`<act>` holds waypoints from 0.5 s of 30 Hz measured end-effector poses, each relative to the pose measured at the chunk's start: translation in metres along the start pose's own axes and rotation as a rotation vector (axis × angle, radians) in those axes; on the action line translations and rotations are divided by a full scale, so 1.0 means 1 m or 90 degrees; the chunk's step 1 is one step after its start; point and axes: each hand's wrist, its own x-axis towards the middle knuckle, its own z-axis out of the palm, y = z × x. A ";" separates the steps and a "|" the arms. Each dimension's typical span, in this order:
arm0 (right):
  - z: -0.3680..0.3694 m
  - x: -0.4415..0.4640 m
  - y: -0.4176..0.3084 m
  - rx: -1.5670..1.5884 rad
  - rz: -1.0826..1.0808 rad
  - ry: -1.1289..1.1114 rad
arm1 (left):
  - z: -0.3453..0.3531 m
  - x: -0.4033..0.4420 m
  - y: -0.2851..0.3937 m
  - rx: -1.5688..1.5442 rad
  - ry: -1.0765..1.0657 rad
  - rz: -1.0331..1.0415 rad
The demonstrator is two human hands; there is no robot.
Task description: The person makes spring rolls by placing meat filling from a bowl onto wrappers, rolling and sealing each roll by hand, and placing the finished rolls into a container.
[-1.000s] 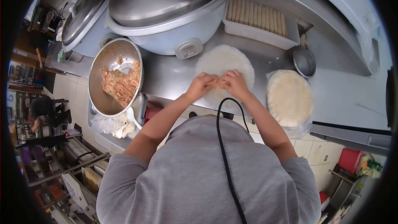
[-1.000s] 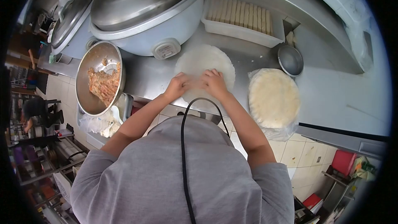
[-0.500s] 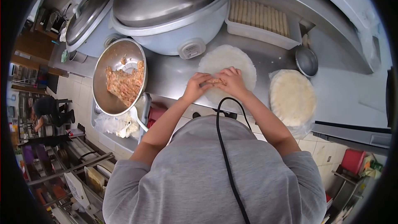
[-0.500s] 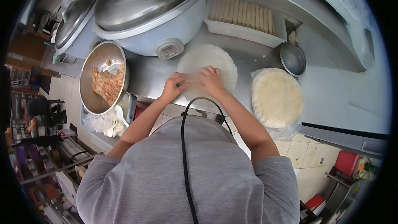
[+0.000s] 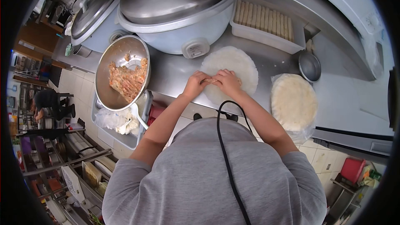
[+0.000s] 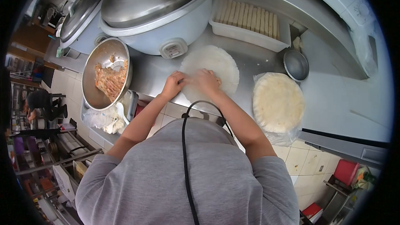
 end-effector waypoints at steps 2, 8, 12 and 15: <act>-0.006 -0.001 0.000 -0.009 0.004 -0.007 | 0.000 -0.004 0.002 -0.013 0.050 0.042; 0.018 0.004 -0.003 -0.048 0.000 0.010 | 0.009 -0.003 -0.003 -0.062 0.113 0.028; -0.007 -0.008 0.004 -0.019 0.018 0.009 | 0.004 0.001 -0.003 -0.055 0.054 0.002; -0.007 -0.019 0.009 -0.028 0.025 0.086 | 0.012 0.013 0.014 -0.045 0.097 0.110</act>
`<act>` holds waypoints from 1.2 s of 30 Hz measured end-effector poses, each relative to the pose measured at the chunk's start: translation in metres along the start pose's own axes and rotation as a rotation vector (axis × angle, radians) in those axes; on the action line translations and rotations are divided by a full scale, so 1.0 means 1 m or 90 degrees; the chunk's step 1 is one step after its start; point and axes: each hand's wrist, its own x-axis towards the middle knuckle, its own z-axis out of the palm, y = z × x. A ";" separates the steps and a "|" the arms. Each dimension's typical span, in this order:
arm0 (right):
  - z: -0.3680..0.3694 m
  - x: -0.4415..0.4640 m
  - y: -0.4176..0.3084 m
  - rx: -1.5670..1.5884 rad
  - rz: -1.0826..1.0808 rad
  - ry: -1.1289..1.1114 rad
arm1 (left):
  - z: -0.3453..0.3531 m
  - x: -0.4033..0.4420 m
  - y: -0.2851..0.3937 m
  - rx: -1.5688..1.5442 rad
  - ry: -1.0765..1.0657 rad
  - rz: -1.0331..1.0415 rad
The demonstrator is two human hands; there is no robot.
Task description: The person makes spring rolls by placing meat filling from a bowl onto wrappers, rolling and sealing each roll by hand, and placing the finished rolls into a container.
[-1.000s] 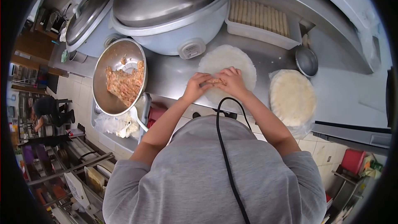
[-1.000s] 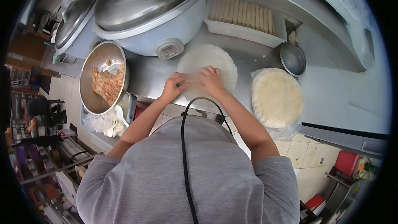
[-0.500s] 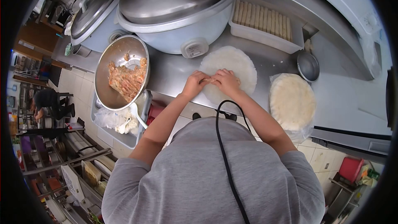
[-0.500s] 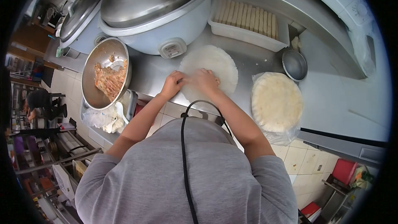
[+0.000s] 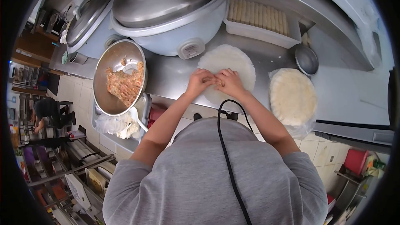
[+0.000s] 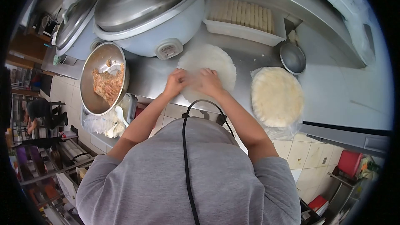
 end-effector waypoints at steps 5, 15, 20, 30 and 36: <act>-0.005 -0.010 0.009 -0.008 0.017 -0.036 | 0.020 0.005 0.001 0.003 -0.059 -0.066; -0.010 -0.026 0.024 -0.035 0.015 0.071 | 0.034 0.015 0.025 0.008 -0.092 -0.029; 0.004 -0.034 0.043 0.031 0.046 0.025 | 0.058 0.015 0.015 0.014 -0.056 -0.003; -0.024 -0.039 0.040 0.032 0.076 0.037 | 0.067 0.024 0.029 0.038 -0.074 -0.008; -0.026 -0.047 0.051 0.003 0.079 0.061 | 0.077 0.029 0.037 0.002 -0.086 0.008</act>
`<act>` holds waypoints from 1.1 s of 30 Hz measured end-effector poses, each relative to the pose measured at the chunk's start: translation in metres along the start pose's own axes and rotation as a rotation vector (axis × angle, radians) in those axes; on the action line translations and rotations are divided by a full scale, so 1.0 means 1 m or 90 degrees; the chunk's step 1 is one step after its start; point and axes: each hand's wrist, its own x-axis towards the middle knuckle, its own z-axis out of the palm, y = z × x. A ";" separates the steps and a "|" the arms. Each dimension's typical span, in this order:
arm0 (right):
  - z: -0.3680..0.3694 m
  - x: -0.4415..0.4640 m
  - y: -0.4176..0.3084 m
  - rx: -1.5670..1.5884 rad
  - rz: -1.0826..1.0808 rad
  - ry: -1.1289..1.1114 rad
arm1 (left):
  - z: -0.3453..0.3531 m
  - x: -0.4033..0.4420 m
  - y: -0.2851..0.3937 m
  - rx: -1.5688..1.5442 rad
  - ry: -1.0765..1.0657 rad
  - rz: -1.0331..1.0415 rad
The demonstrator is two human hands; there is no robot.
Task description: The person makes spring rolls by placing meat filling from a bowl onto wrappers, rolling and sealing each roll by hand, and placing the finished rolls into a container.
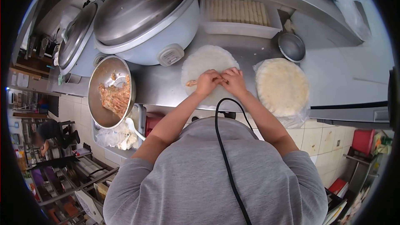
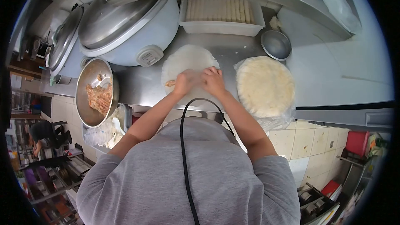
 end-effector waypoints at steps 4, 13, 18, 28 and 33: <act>-0.011 0.001 -0.003 -0.009 0.003 0.054 | 0.003 0.002 0.000 -0.012 -0.004 -0.043; -0.022 -0.004 0.007 -0.010 0.019 0.016 | 0.012 0.009 0.002 -0.014 0.004 -0.030; -0.032 -0.009 0.016 -0.002 0.019 -0.010 | 0.023 0.014 0.006 -0.059 -0.032 -0.021; -0.043 -0.011 0.022 0.013 0.031 0.034 | 0.026 0.013 0.003 -0.017 -0.029 0.008; -0.045 -0.010 0.022 0.015 0.043 0.003 | 0.030 0.012 -0.007 0.028 -0.030 0.098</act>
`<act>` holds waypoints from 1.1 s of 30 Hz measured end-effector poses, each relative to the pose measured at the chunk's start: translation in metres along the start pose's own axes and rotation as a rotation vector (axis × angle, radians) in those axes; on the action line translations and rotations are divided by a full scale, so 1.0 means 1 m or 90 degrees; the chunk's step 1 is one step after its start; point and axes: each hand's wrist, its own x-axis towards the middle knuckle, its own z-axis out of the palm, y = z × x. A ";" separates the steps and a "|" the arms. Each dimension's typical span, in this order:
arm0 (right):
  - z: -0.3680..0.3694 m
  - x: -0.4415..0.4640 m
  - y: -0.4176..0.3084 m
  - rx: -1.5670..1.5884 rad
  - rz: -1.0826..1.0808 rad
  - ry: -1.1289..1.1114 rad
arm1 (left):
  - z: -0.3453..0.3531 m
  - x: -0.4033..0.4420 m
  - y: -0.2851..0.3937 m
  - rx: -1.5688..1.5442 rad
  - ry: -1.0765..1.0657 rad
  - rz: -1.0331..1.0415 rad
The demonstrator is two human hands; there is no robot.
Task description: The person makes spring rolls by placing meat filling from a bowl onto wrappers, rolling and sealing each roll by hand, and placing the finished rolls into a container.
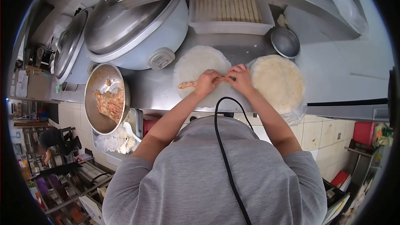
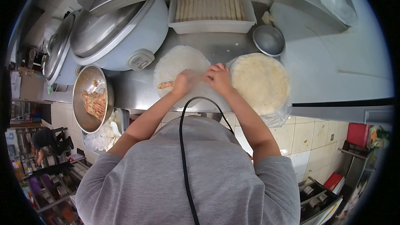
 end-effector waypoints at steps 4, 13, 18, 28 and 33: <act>-0.007 0.003 -0.007 -0.037 0.008 0.003 | 0.005 0.000 -0.006 -0.025 0.013 0.048; -0.011 0.001 -0.003 -0.051 -0.001 -0.029 | 0.000 0.002 0.011 0.017 -0.022 -0.019; -0.010 0.001 0.002 -0.046 0.000 -0.061 | -0.003 -0.006 0.002 0.079 -0.058 -0.047; -0.028 -0.009 -0.020 -0.063 -0.102 -0.106 | -0.105 -0.075 -0.033 0.016 -0.007 -0.198; 0.001 -0.022 -0.027 -0.025 -0.324 -0.193 | -0.105 -0.082 -0.041 0.012 0.026 -0.212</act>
